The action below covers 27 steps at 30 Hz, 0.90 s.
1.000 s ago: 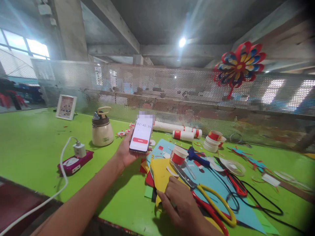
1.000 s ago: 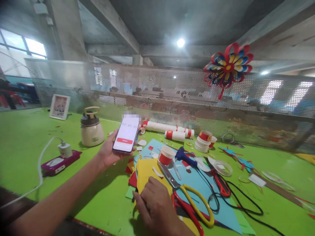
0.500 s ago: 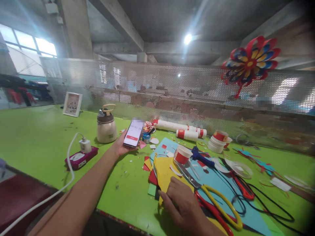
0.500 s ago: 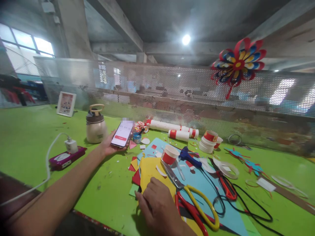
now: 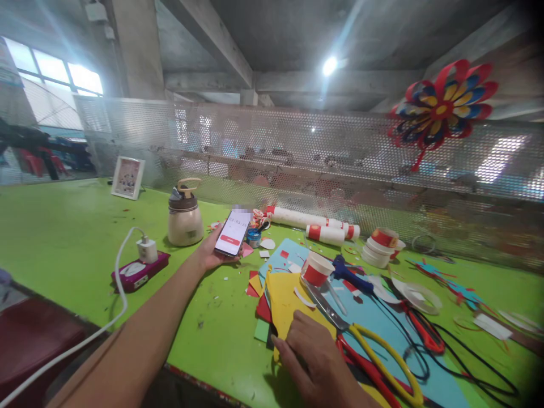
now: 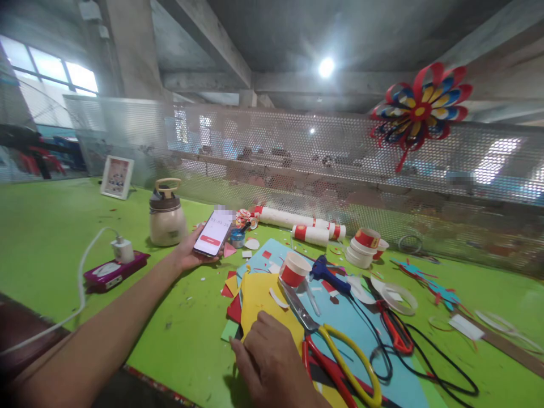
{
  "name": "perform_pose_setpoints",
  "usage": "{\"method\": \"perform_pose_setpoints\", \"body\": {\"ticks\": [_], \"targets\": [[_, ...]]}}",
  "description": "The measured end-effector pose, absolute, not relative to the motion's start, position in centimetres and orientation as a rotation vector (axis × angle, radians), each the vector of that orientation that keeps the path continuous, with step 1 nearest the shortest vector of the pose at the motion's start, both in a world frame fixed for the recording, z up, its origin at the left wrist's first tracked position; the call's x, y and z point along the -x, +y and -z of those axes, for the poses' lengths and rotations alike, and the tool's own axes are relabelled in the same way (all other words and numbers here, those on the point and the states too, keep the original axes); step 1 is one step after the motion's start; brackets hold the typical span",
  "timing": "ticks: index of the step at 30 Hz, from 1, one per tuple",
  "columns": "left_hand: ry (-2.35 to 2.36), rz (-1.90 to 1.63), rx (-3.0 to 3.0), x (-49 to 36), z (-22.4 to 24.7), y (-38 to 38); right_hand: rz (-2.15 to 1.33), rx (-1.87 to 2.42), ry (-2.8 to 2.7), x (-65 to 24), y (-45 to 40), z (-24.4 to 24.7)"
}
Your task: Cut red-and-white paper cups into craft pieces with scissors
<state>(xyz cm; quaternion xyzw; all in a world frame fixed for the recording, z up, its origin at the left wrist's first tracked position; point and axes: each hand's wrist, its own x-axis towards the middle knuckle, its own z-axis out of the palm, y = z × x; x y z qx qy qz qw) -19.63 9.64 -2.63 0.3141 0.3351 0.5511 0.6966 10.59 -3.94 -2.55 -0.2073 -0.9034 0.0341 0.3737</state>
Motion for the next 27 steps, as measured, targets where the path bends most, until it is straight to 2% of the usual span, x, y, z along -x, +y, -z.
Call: {"method": "perform_pose_setpoints", "body": {"ticks": [11, 27], "targets": [[0.765, -1.252, -0.709, 19.7, 2.7, 9.8, -0.079, 0.520, -2.342, -10.7, -4.0, 2.5], [0.937, -1.100, -0.536, 21.1, 1.7, 12.9, -0.018, 0.466, -2.333, -10.4, -3.6, 3.1]]}}
